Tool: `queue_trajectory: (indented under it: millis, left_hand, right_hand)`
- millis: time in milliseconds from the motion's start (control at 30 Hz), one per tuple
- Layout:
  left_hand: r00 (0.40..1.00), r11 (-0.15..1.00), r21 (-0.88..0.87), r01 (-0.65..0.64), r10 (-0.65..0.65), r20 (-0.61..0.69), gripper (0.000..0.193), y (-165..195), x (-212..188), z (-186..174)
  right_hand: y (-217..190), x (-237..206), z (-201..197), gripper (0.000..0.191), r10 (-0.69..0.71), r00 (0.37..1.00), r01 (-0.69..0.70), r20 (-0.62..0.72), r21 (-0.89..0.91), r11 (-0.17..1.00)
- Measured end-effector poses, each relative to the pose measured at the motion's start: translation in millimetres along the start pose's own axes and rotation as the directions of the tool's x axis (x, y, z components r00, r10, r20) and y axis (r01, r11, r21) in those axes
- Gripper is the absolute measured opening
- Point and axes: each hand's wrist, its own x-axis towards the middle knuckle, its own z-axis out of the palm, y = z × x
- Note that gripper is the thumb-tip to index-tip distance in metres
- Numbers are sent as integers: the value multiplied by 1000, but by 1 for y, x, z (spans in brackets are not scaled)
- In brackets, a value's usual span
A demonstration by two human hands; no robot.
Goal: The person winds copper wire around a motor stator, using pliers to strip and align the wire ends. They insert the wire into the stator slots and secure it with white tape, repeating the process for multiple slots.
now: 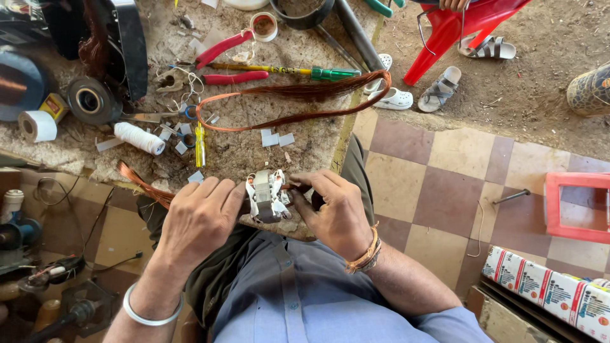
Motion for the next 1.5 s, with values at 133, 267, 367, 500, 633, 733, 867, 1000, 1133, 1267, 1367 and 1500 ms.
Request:
queue_trajectory:
  millis: [133,267,367,500,633,733,867,1000,1133,1267,1367,1500]
  left_hand:
    - [999,998,58,4,-7,54,11,-1,-1,7]
    - [999,1000,22,-5,4,46,13,-4,-4,7]
    - [999,1000,-8,-25,25,21,9,-6,-5,5]
    - [999,997,-51,-50,50,1,4,-6,-4,4]
    - [997,992,-119,-35,27,-67,4,-6,-3,5]
    - [999,994,-99,51,-52,-13,10,-5,-4,7]
    - [995,993,-70,95,-97,-20,10,-2,-5,11]
    - [992,991,-53,122,-120,36,10,0,-2,16]
    - [994,988,-118,101,-104,-15,9,1,0,18]
    - [995,983,-170,76,-85,-45,11,2,1,17]
    - [995,977,-204,58,-73,-67,12,2,1,19]
    - [993,971,-233,55,-78,-91,11,3,-6,21]
  right_hand:
    - [3,1,-6,40,-136,990,135,-38,-27,990]
    - [19,10,-18,31,-111,988,116,-109,40,992]
    - [30,17,-25,34,-61,996,65,-64,65,996]
    - [34,21,-23,54,-91,971,84,220,41,996]
    - [34,25,-19,53,-263,936,281,236,-45,959]
    - [34,28,-13,57,-222,937,251,269,-81,965]
    - [34,30,-13,59,-187,958,219,216,-135,966]
    - [27,33,-21,60,-236,959,261,156,-165,951]
    - [13,27,-32,57,-84,971,94,222,-32,995]
    - [5,25,-34,52,-119,963,126,243,-14,992]
    - [6,26,-33,51,-210,952,218,223,-13,976]
    - [13,28,-31,37,-9,968,2,252,27,1000]
